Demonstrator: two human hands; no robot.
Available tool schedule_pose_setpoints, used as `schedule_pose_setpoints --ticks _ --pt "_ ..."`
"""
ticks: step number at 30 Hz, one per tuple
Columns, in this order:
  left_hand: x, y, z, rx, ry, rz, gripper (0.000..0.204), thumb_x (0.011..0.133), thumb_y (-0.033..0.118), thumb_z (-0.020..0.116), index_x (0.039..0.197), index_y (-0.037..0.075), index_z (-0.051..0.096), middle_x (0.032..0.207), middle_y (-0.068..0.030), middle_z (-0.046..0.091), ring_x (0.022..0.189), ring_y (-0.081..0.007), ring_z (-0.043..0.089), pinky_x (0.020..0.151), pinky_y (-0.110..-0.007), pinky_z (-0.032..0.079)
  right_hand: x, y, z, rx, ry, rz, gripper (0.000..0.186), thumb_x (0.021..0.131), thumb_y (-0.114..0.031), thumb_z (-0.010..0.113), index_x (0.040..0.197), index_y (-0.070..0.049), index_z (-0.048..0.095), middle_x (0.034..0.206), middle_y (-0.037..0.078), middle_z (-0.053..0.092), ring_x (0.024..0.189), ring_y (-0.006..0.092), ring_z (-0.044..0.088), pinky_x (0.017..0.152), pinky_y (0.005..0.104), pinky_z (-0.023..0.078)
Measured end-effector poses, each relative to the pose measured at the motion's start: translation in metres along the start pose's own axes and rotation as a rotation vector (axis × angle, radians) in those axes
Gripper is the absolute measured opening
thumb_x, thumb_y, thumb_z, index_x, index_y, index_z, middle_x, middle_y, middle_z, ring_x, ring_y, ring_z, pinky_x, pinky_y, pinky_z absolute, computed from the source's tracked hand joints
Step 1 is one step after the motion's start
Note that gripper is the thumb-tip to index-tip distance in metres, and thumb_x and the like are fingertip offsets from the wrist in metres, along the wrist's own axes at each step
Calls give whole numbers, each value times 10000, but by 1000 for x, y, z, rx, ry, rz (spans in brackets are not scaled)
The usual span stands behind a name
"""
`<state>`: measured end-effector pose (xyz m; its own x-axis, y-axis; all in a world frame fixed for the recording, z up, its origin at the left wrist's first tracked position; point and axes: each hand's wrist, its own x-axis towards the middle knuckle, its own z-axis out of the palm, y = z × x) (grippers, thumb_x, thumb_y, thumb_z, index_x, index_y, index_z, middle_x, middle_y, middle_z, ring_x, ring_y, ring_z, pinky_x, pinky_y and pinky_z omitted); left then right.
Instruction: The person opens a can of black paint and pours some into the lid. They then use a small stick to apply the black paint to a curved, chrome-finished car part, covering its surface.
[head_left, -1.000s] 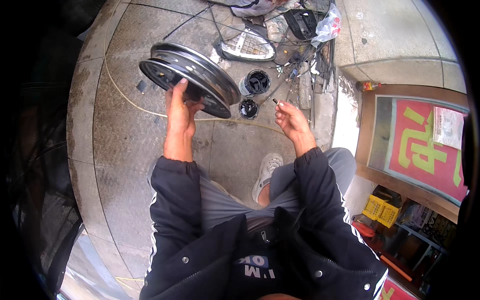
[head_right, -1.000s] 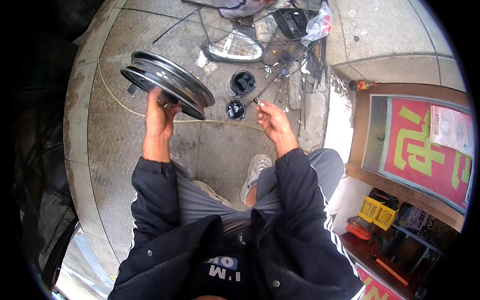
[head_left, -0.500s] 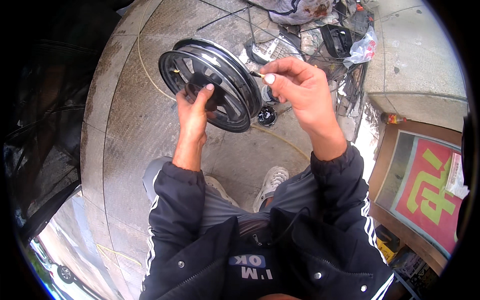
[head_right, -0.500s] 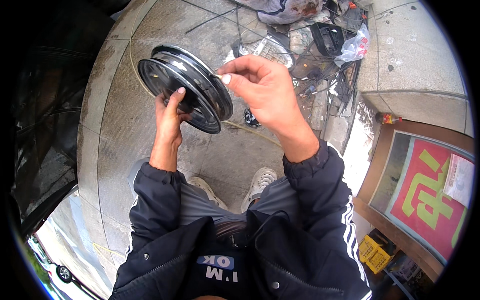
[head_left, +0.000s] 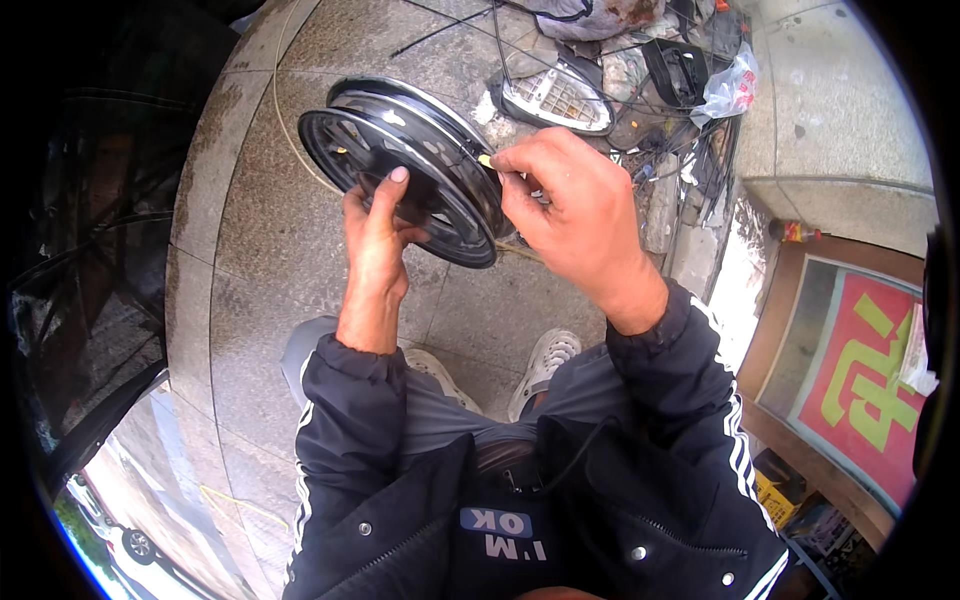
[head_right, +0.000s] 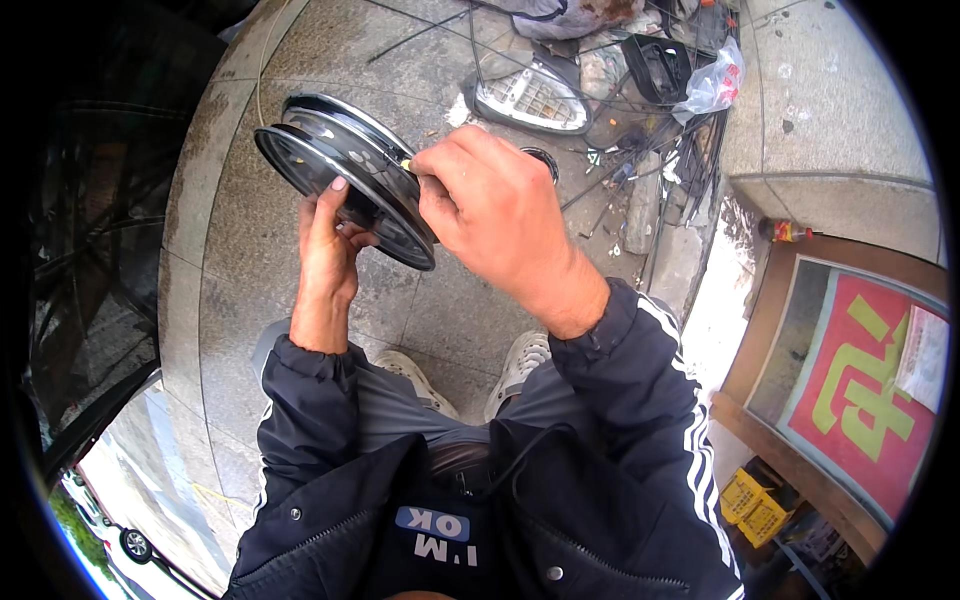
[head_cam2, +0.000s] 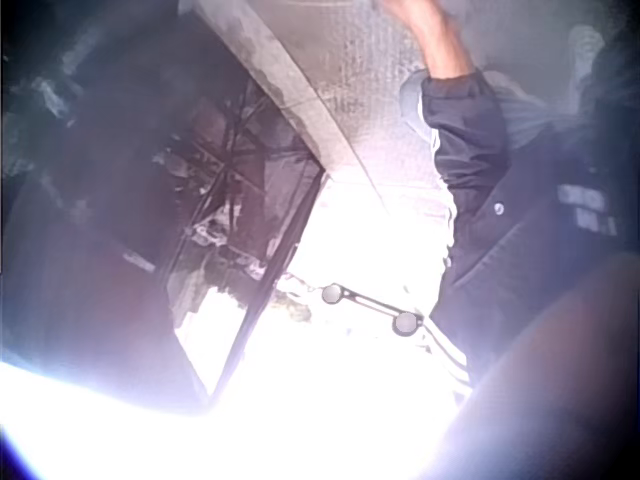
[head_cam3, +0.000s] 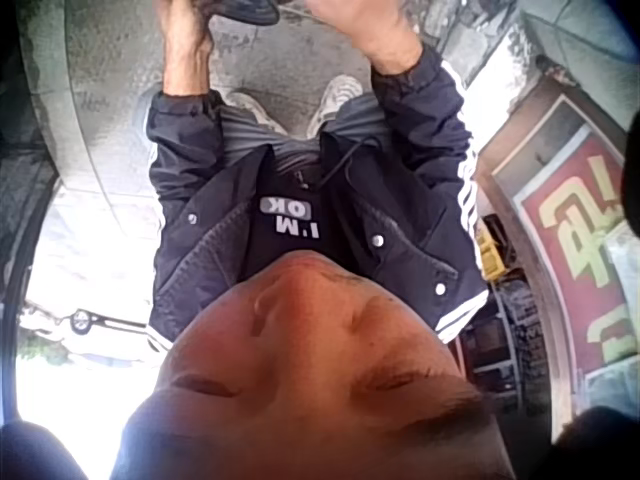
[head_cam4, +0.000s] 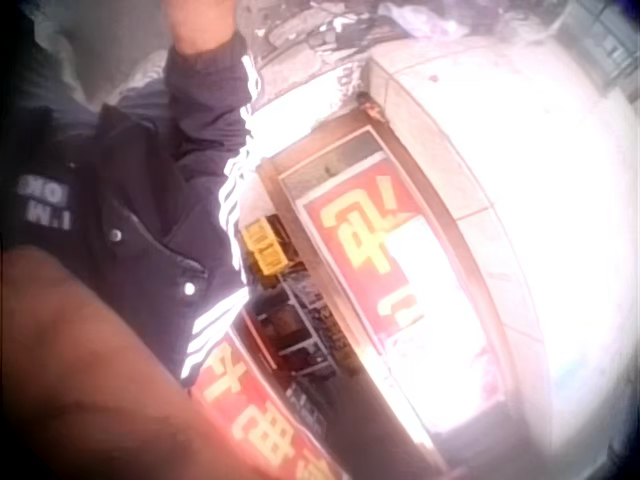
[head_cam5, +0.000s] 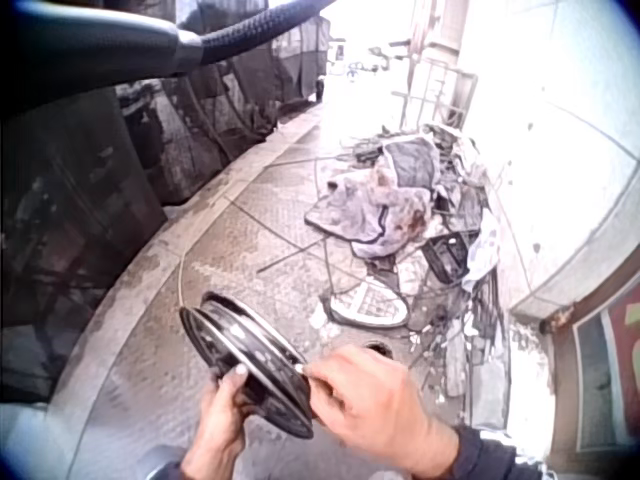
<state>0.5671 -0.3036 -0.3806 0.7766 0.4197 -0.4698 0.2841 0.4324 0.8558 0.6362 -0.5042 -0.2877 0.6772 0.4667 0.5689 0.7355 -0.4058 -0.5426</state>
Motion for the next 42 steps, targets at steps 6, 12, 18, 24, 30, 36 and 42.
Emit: schedule_pose_setpoints --ticks 6,12,18,24,30,36,42 --pt "3 2 -2 -61 9 2 746 896 442 795 1343 -32 432 1029 -145 666 734 -196 679 576 -294 544 -6 -9 -3 -157 -97 -38 241 748 14 767 965 -44 680 882 89 661 821 293 693 702 381 564" --pt "5 8 -1 -55 55 34 797 852 419 852 1343 -37 421 1043 -137 649 745 -180 669 549 -280 527 21 -11 0 -83 -39 -97 230 751 14 761 959 -48 686 877 86 657 793 293 689 684 387 559" --pt "4 12 -2 -28 89 91 795 836 373 879 1340 -39 423 1090 -122 641 827 -160 675 559 -271 527 46 -9 11 -107 -79 -149 230 750 26 750 956 -63 701 888 80 666 783 292 693 658 388 558" --pt "1 16 -2 -9 104 114 805 871 415 827 1387 -48 418 1150 -158 630 837 -191 676 613 -303 543 50 -11 14 -131 -151 -137 218 753 18 752 952 -61 710 884 75 659 784 297 693 671 389 565" --pt "2 19 -6 -75 82 53 802 858 416 845 1348 -49 414 1093 -150 651 819 -183 685 582 -284 540 43 -19 5 -200 -231 -125 212 775 53 738 968 -33 739 897 78 698 745 254 706 656 343 565" --pt "9 15 -14 -145 6 -2 790 859 459 834 1305 -43 417 996 -146 673 725 -182 684 541 -284 544 27 -21 3 -210 -211 -150 238 758 56 750 975 -43 745 926 86 703 789 280 712 677 360 571" --pt "6 17 -14 -168 -39 -41 671 898 535 744 1204 -38 574 961 -139 700 672 -189 694 536 -283 566 -1 -12 9 -242 -131 -208 327 697 34 784 1010 -39 726 935 85 676 804 269 691 670 363 570"
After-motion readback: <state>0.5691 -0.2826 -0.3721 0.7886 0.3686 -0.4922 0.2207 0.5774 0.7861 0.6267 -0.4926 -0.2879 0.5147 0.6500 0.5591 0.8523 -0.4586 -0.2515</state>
